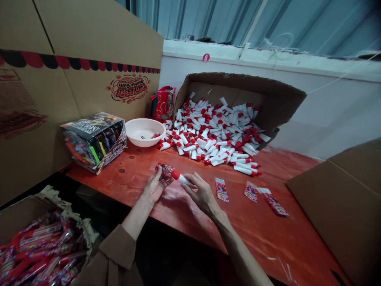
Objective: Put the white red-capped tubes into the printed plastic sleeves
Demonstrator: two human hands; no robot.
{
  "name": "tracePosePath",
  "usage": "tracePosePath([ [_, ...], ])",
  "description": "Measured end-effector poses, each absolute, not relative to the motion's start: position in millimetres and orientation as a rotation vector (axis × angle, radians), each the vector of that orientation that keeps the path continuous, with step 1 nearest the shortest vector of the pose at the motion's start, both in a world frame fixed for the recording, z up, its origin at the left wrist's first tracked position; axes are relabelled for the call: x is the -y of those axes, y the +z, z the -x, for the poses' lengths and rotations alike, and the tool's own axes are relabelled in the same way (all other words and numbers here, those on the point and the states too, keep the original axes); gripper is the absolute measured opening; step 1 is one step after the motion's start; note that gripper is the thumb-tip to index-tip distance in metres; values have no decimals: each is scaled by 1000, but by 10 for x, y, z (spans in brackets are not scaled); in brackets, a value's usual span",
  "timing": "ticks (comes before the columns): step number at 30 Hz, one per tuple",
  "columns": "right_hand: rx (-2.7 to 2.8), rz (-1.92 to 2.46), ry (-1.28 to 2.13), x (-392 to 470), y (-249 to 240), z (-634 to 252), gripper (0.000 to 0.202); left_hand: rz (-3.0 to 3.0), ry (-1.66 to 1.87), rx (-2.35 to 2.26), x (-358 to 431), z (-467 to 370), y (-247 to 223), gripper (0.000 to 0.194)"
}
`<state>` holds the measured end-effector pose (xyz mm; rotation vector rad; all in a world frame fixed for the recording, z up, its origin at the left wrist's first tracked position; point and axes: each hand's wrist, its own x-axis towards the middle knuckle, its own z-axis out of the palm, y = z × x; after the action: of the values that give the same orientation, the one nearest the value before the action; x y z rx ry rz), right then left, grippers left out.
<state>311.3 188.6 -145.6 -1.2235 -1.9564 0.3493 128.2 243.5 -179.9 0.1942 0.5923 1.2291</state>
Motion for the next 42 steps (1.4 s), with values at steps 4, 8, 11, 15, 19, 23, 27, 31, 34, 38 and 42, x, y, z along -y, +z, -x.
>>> tracePosePath([
  [4, 1993, 1284, 233, -1941, -1538, -3140, 16, -195, 1232, -580, -2447, -1282, -1800, 18],
  [8, 2039, 1341, 85, -1981, -1620, -3153, 18, -198, 1251, -588, -2454, -1294, -1772, 19],
  [11, 2054, 1364, -1, -2003, -1653, -3132, 19, -264, 1264, -614, -2443, -1338, -1743, 28],
  [15, 2056, 1376, -20, -2006, -1649, -3077, 20, -455, 1274, -656, -2402, -1438, -1699, 40],
  [19, 1964, 1364, 96, -1952, -1606, -3056, 22, -597, 1287, -685, -2341, -1537, -1644, 44],
  [23, 1819, 1314, 354, -1874, -1527, -3074, 23, -713, 1226, -699, -2248, -1627, -1631, 44],
  [27, 1585, 1255, 853, -1833, -1456, -3093, 33, -772, 1149, -682, -2141, -1713, -1626, 45],
  [31, 1389, 1228, 1129, -1727, -1532, -3122, 42, -768, 1100, -657, -2062, -1772, -1591, 47],
  [34, 1365, 1297, 1097, -1589, -1714, -3153, 48, -769, 1073, -679, -1974, -1819, -1623, 48],
  [38, 1275, 1305, 1101, -1443, -1906, -3183, 54, -822, 945, -607, -1825, -1877, -1660, 44],
  [42, 1328, 1324, 1158, -1308, -1866, -3217, 50, -627, 1111, -480, -1790, -1862, -1541, 44],
])
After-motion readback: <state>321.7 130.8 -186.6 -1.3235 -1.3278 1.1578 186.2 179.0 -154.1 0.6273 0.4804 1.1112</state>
